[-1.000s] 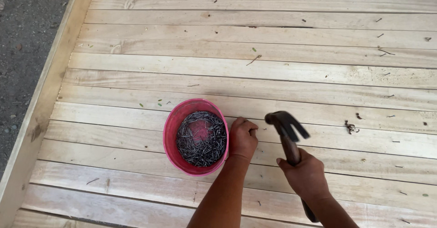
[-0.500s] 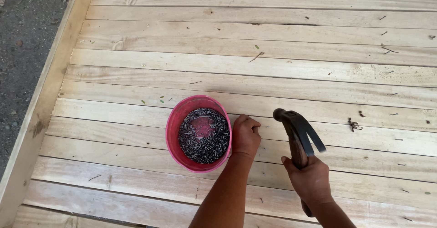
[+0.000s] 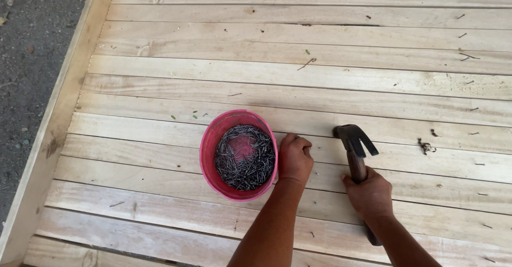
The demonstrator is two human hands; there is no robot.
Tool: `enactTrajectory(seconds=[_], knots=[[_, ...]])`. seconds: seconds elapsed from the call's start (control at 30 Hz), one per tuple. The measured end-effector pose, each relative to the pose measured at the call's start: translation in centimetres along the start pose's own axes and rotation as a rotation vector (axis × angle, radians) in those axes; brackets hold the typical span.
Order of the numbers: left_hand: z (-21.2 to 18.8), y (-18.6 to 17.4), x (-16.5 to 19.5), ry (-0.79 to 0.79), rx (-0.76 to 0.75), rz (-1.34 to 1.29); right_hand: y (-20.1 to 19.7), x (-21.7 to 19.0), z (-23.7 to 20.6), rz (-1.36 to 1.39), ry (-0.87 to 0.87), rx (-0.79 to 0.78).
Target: The person picks nails one at a time from a pink bucket and hammers them into the wooden slats of a large frame, working along the boards. They hold the hammer in one hand while positioning each nail with the other, repeating the pick-and-hammer cycle across the frame.
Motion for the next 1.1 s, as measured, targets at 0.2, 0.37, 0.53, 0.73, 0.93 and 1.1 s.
enactTrajectory(seconds=[0.2, 0.37, 0.53, 0.73, 0.93, 1.1], knots=[[1.0, -4.9, 4.7, 0.178, 0.163, -0.185, 0.1, 0.3, 0.2, 0.021, 0.0, 0.05], [1.7, -7.6, 3.0, -0.092, 0.322, -0.465, 0.1, 0.4, 0.3, 0.032, 0.038, 0.028], [2.8, -8.5, -3.1, -0.286, 0.438, -0.703, 0.3, 0.4, 0.2, 0.021, 0.047, 0.007], [3.7, -9.2, -7.9, -0.45, 0.315, 0.113, 0.2, 0.3, 0.3, 0.002, 0.032, 0.026], [7.0, -8.3, -7.6, -0.415, 0.082, 0.254, 0.1, 0.4, 0.3, -0.006, -0.01, 0.071], [12.4, -6.1, -2.3, -0.088, -0.068, 0.23, 0.3, 0.7, 0.5, -0.007, 0.009, 0.081]])
Point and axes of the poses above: each hand's wrist, its own z-axis towards the middle knuckle, its own y-axis out of the palm, x = y × z, the point moved 8 cm from there along z, towards the middle knuckle, and after that the axes turned 3 degrees about -y, right-handed, at the moved point
